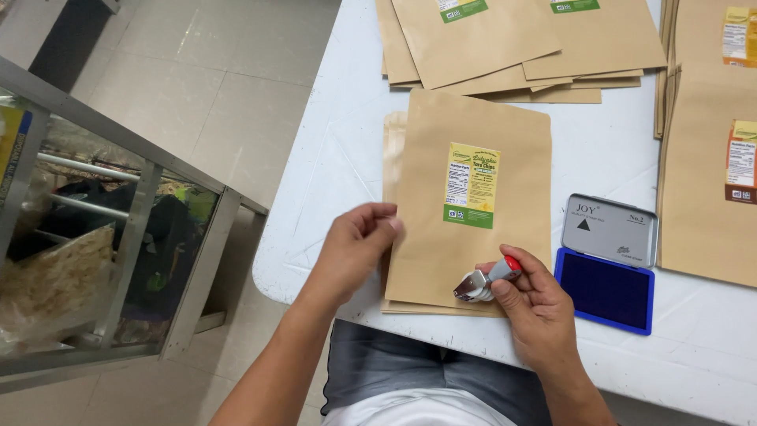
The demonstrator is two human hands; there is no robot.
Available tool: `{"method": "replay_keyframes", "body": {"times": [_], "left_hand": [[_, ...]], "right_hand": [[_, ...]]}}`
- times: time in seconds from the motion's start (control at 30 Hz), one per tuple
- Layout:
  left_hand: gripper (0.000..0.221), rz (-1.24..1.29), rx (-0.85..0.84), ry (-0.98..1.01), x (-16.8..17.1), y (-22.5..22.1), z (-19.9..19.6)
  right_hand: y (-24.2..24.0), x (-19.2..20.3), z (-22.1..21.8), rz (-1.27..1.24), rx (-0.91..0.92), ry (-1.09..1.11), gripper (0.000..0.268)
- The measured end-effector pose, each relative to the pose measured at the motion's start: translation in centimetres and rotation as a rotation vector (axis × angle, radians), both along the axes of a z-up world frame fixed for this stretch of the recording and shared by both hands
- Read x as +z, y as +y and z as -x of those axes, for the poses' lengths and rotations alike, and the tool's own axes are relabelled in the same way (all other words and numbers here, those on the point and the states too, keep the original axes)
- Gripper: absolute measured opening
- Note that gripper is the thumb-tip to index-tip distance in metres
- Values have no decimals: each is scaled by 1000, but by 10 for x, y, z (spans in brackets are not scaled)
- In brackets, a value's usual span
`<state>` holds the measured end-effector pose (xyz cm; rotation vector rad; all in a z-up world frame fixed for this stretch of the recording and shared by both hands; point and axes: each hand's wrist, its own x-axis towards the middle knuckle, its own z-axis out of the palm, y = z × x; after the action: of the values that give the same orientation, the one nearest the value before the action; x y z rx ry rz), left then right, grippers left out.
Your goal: Stamping labels onto brown paper bags using a hand stamp and ink pad at a packaging station.
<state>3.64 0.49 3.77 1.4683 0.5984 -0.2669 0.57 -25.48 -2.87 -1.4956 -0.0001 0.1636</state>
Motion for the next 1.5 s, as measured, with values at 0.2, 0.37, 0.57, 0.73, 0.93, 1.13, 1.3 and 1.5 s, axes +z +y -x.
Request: {"method": "replay_keyframes", "body": {"times": [0.2, 0.37, 0.57, 0.73, 0.93, 1.13, 1.3, 1.5], "left_hand": [[10, -119, -31, -216, -17, 1, 7], [16, 1, 96, -354, 4, 14, -27], [15, 165, 177, -520, 39, -8, -133], [20, 328, 214, -494, 47, -44, -214], [42, 0, 116, -479, 13, -45, -169], [21, -451, -225, -506, 12, -15, -43], [26, -726, -390, -767, -8, 2, 31], [33, -674, -441, -973, -32, -3, 55]], "right_hand": [[-19, -22, 21, -237, 41, -99, 54], [-32, 9, 42, -233, 125, -303, 50], [-58, 2, 51, -379, 64, -354, 52], [-69, -1, 59, -356, -55, -304, 53], [-92, 3, 59, -84, -296, -305, 59], [-124, 47, 28, 434, -550, -279, 44], [-129, 45, 1, 693, -246, -588, 46], [-121, 17, 2, 916, -228, -697, 35]]}}
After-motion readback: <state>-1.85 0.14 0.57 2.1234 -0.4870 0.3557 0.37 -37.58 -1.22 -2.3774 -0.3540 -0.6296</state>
